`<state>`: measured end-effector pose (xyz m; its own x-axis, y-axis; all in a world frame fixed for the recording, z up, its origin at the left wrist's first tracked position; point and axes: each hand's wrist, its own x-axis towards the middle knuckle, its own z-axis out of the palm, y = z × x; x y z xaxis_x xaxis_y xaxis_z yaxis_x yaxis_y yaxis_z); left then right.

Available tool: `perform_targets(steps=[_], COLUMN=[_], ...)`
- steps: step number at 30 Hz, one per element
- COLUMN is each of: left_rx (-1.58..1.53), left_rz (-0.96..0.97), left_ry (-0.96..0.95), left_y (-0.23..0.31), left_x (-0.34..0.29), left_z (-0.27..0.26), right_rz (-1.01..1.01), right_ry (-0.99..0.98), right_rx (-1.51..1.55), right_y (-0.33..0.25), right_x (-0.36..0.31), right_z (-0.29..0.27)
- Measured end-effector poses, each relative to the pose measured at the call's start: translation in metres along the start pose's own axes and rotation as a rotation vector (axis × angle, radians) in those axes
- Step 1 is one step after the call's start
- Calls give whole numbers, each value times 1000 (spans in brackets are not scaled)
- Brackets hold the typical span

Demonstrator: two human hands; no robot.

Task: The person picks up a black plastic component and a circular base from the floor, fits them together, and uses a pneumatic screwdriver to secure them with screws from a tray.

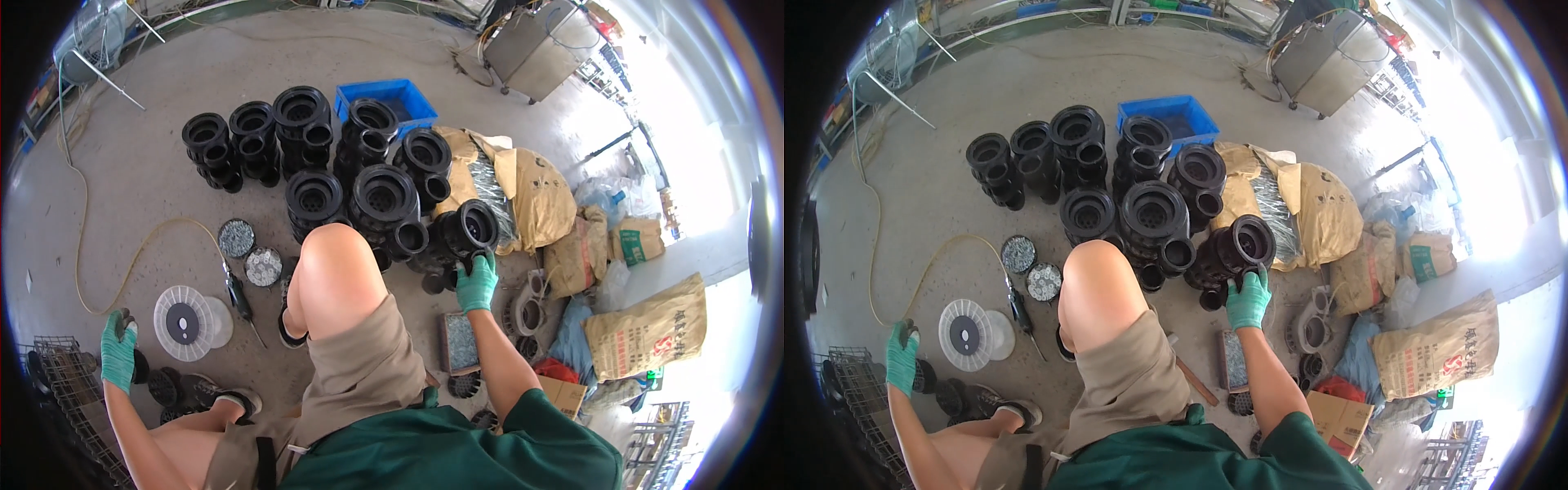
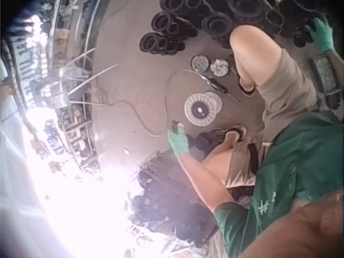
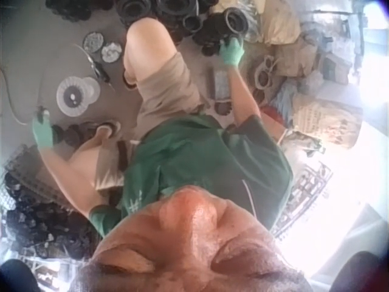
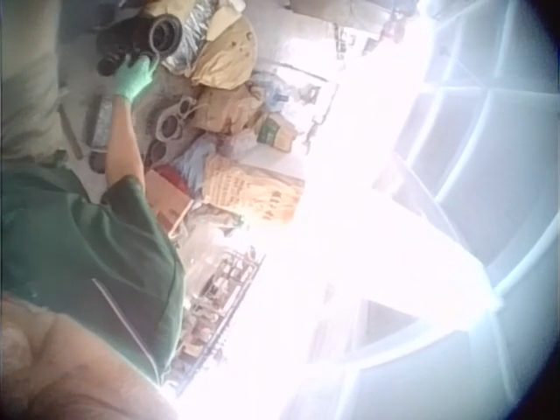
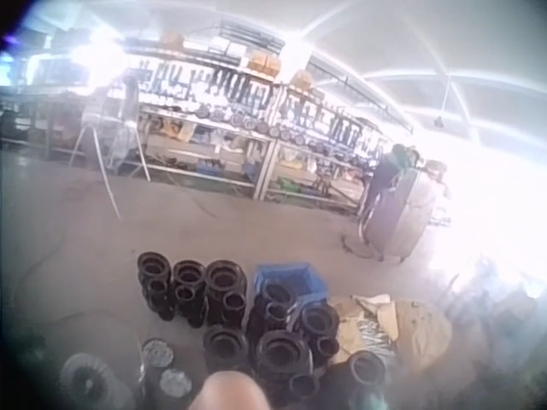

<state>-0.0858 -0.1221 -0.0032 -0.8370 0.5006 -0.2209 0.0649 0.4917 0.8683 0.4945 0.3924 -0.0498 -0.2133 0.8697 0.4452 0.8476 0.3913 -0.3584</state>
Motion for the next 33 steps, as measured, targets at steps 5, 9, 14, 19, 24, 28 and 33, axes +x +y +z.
perform_targets(steps=[5, 9, 14, 19, 24, 28, 33], left_rx=[39, 45, -9, 29, 49, 57, 4], left_rz=[-38, -16, -3, -12, -23, -24, -33], left_ry=[-77, -137, -134, -149, -146, -139, -129], left_y=[5, 12, 16, 16, 20, 29, 18], left_x=[3, 4, -5, -10, -18, -27, -24], left_z=[9, 18, 18, 15, 15, 14, 6], right_rz=[-89, -131, -23, -8, 105, 50, -71], right_ry=[-91, -172, -246, -433, -641, -667, -621], right_rx=[-131, -117, -132, -198, -409, -411, -356], right_y=[-1, 8, -9, -5, -17, -17, -29], right_x=[9, 22, 55, 102, 119, 121, 114], right_z=[-4, -14, -26, -15, 7, 2, 3])
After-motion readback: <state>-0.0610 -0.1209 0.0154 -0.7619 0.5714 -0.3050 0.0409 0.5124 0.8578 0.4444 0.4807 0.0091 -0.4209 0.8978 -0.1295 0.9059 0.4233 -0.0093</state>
